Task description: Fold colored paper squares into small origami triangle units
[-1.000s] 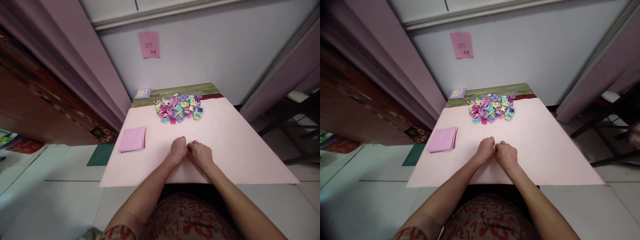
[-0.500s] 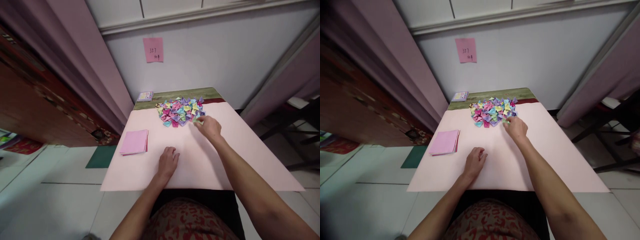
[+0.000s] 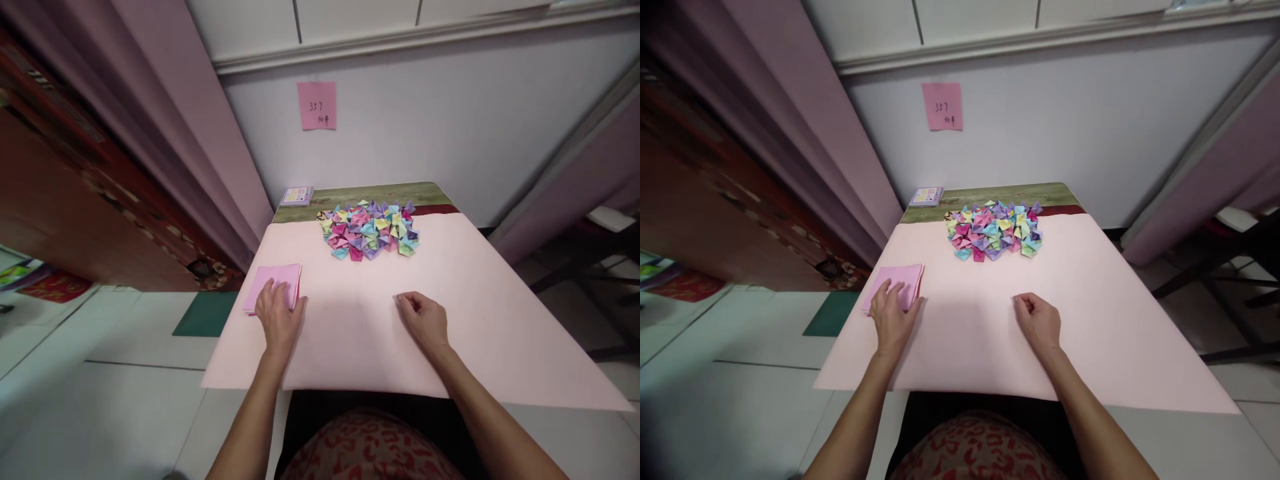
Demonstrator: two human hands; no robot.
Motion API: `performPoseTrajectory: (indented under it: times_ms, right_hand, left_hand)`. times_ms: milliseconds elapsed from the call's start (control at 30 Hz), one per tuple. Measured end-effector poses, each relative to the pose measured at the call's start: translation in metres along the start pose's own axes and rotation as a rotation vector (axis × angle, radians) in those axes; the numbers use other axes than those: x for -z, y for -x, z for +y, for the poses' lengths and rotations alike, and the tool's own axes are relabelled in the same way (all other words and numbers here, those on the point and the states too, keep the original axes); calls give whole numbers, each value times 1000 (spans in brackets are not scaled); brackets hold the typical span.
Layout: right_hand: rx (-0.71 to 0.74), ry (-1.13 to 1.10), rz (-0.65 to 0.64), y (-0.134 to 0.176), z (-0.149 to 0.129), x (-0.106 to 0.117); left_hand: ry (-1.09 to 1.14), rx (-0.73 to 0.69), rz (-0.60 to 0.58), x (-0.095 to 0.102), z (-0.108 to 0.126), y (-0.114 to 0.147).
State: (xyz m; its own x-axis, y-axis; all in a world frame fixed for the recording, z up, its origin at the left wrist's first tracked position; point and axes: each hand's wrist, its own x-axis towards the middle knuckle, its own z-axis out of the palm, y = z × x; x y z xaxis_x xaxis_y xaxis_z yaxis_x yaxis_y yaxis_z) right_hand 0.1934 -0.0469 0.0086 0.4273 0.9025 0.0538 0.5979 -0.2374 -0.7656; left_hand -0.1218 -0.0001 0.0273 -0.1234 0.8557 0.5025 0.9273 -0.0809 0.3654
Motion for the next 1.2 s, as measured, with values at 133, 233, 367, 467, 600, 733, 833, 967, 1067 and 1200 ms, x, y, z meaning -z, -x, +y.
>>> performPoseTrajectory:
  times_ms: [133,233,367,467,600,733,833,967,1067,1200]
  right_hand:
    - [50,136,17,7,0,-7]
    - [57,142,15,7,3,-9]
    - [62,129,27,7,6,-9]
    - [58,126,34,8,5,-9]
    - [69,117,36,9,4,-8]
    - [79,113,41,9,3,-7]
    - [85,104,41,9,4,-7]
    - [75,88,37,9,5,-8]
    - [66,94,34,9,4,-8]
    - [56,101,26,9,2,-7]
  left_hand:
    - [-144,150,-178,-14,-7,3]
    - [-155,140,-187,-24,-10,12]
    - [-91,122,-86,-27,-14,18]
    - [1,148,-30,-27,-18,17]
    - [144,181,63,-27,-22,16]
    - [237,216,122,-25,-22,15]
    - [300,255,170,-23,-21,14]
    - [374,319,235,-24,-22,13]
    - [469,476,264,-27,-23,11]
    - [689,664,287,-29,-23,7]
